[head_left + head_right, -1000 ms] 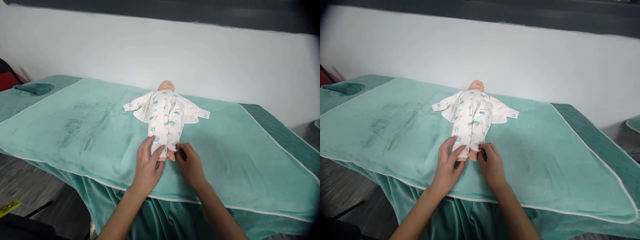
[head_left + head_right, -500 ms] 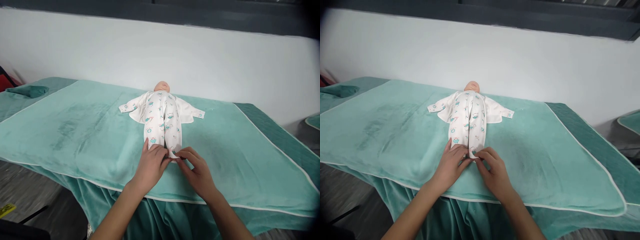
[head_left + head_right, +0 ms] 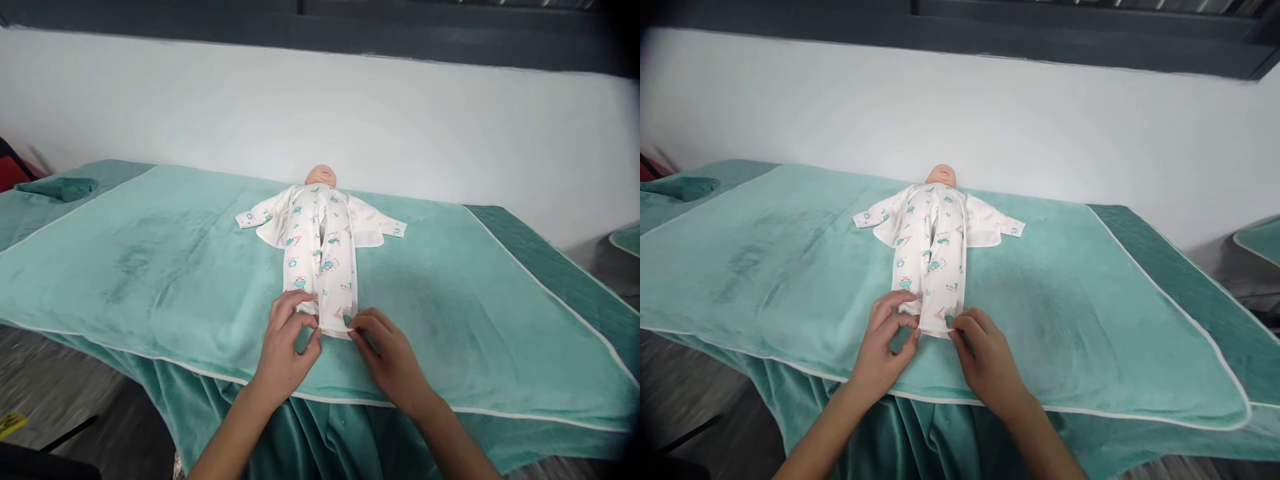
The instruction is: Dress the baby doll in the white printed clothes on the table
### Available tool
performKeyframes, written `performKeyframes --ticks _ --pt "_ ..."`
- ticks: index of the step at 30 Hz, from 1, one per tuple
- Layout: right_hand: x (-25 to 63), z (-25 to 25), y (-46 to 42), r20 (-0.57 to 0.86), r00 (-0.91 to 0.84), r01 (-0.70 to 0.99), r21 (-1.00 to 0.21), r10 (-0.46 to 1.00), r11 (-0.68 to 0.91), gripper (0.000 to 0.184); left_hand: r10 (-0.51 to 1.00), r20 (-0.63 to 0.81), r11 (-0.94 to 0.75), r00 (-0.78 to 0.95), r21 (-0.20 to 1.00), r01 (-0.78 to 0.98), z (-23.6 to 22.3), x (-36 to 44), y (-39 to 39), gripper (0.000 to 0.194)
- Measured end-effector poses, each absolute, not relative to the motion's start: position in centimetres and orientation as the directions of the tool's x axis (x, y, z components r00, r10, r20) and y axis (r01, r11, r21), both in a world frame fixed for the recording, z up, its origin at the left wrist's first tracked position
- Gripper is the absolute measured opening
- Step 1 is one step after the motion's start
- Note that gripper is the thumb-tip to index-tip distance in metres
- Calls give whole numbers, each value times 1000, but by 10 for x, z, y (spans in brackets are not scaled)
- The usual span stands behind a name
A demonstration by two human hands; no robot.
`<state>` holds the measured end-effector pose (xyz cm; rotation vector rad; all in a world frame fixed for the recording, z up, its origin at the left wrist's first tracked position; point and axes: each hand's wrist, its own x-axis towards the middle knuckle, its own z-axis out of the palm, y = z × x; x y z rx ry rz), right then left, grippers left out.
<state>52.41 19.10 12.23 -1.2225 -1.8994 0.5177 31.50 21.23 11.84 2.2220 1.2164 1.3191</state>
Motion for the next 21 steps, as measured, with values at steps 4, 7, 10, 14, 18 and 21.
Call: performKeyframes --ticks 4,7,10,14,18,21 --pt "537 122 190 294 -359 596 -658 886 460 13 817 536 -563 210 668 486 113 304 215 10" --pt "552 129 219 341 -283 616 -652 896 443 18 855 515 -471 60 721 508 110 291 246 8" --pt "561 123 276 493 -175 698 -549 852 460 17 860 510 -372 -24 657 655 102 278 296 21" --pt "555 104 352 521 -324 790 -310 790 529 32 867 474 -393 154 459 796 98 272 357 39" --pt "543 99 385 427 -453 814 -160 783 558 26 851 443 -448 282 335 829 102 279 389 40" --pt "538 100 391 406 -412 826 -212 816 522 24 824 458 -511 333 350 785 105 287 401 43"
